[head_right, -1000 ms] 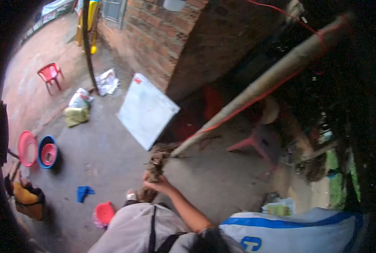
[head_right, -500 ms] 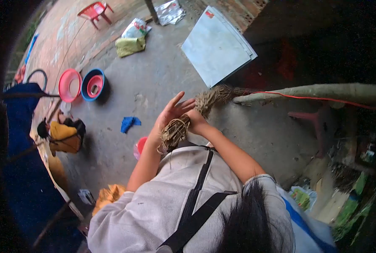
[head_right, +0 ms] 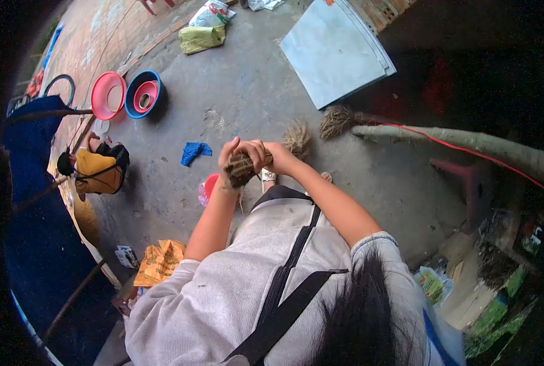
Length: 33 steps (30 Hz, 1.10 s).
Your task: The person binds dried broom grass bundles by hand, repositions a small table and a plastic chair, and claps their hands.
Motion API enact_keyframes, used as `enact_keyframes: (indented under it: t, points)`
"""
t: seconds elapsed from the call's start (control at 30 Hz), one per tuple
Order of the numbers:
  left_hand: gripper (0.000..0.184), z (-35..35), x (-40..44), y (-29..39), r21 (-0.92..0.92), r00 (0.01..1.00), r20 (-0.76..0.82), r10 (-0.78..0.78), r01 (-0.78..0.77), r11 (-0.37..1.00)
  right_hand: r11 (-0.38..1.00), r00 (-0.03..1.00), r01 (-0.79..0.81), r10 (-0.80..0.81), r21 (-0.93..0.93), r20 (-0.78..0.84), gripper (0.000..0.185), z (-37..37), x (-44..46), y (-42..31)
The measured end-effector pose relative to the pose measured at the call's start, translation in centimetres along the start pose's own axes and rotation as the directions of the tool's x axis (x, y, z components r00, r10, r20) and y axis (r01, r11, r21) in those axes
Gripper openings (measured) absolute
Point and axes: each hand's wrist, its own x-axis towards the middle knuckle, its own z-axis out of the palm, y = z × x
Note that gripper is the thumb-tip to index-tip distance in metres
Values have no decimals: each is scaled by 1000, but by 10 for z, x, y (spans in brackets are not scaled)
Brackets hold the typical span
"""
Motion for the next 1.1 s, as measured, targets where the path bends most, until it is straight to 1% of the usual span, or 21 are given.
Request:
enact_keyframes:
  t: [0.13,0.23,0.27,0.3,0.37,0.43,0.47,0.5,0.57,0.63,0.7,0.73,0.77,0.83,0.87,0.9,0.97,1.0,1.03,1.07,1.1]
  points:
    - [62,-12,18,-25,-91,975,164,-150,166,982,961,961,-275,275,-34,6,31,-8,-33,14]
    - [58,-3,23,-51,-141,894,242,-378,418,898,939,934,-344,344,22,-94,28,-8,-71,40]
    - [56,3,25,-61,-168,840,158,-518,540,825,934,927,-357,357,29,-115,28,-7,-86,46]
    - [54,10,26,-73,-205,759,74,-646,646,735,863,857,-489,448,-126,-253,27,-5,-100,48]
    - [49,15,24,-97,-192,785,125,-606,619,762,739,759,-627,508,-247,-408,27,1,-123,66]
    - [48,14,25,-122,-391,738,108,-666,648,654,863,629,-478,467,165,-621,32,38,-147,123]
    - [43,20,28,-117,-299,778,91,-621,617,728,861,540,-255,505,441,-674,35,58,-147,158]
    - [43,23,33,-106,-294,770,99,-630,628,721,858,527,-255,511,447,-679,35,54,-138,137]
    - [35,24,47,-86,-265,525,111,-844,834,484,763,385,-365,645,533,-660,34,31,-108,72]
    - [26,9,55,-84,-372,469,175,-866,846,383,697,401,-433,717,572,-571,36,23,-94,71]
    - [19,-9,57,-87,-514,478,93,-873,774,369,872,669,-434,480,227,-567,38,21,-81,63]
    - [21,3,56,-57,-521,474,45,-879,762,384,900,659,-389,422,198,-623,39,32,-77,67]
    - [21,1,52,-46,-517,473,45,-880,764,385,900,657,-387,421,199,-626,39,39,-65,74]
    - [28,-2,45,-26,-494,589,1,-808,703,512,958,719,-18,211,286,-662,41,47,-36,88]
    - [36,2,42,-16,-485,618,-59,-784,669,564,877,743,-35,343,479,-574,40,47,-31,79]
    - [36,1,38,-14,-481,617,-60,-785,671,564,876,742,-32,343,480,-576,40,47,-21,80]
    - [39,-2,30,-10,-330,781,-188,-595,521,787,605,793,6,482,796,-372,41,45,-2,85]
    - [52,1,27,-5,-311,783,-223,-580,507,804,169,738,30,661,985,-136,38,32,4,56]
    - [52,4,25,-7,-310,785,-223,-578,506,805,171,739,30,660,985,-138,38,31,4,56]
    - [53,8,24,-11,-383,744,-290,-603,487,785,579,813,29,461,815,-356,34,30,5,57]
    - [55,13,24,-14,-453,696,-351,-627,460,764,871,867,80,179,485,-465,31,28,5,57]
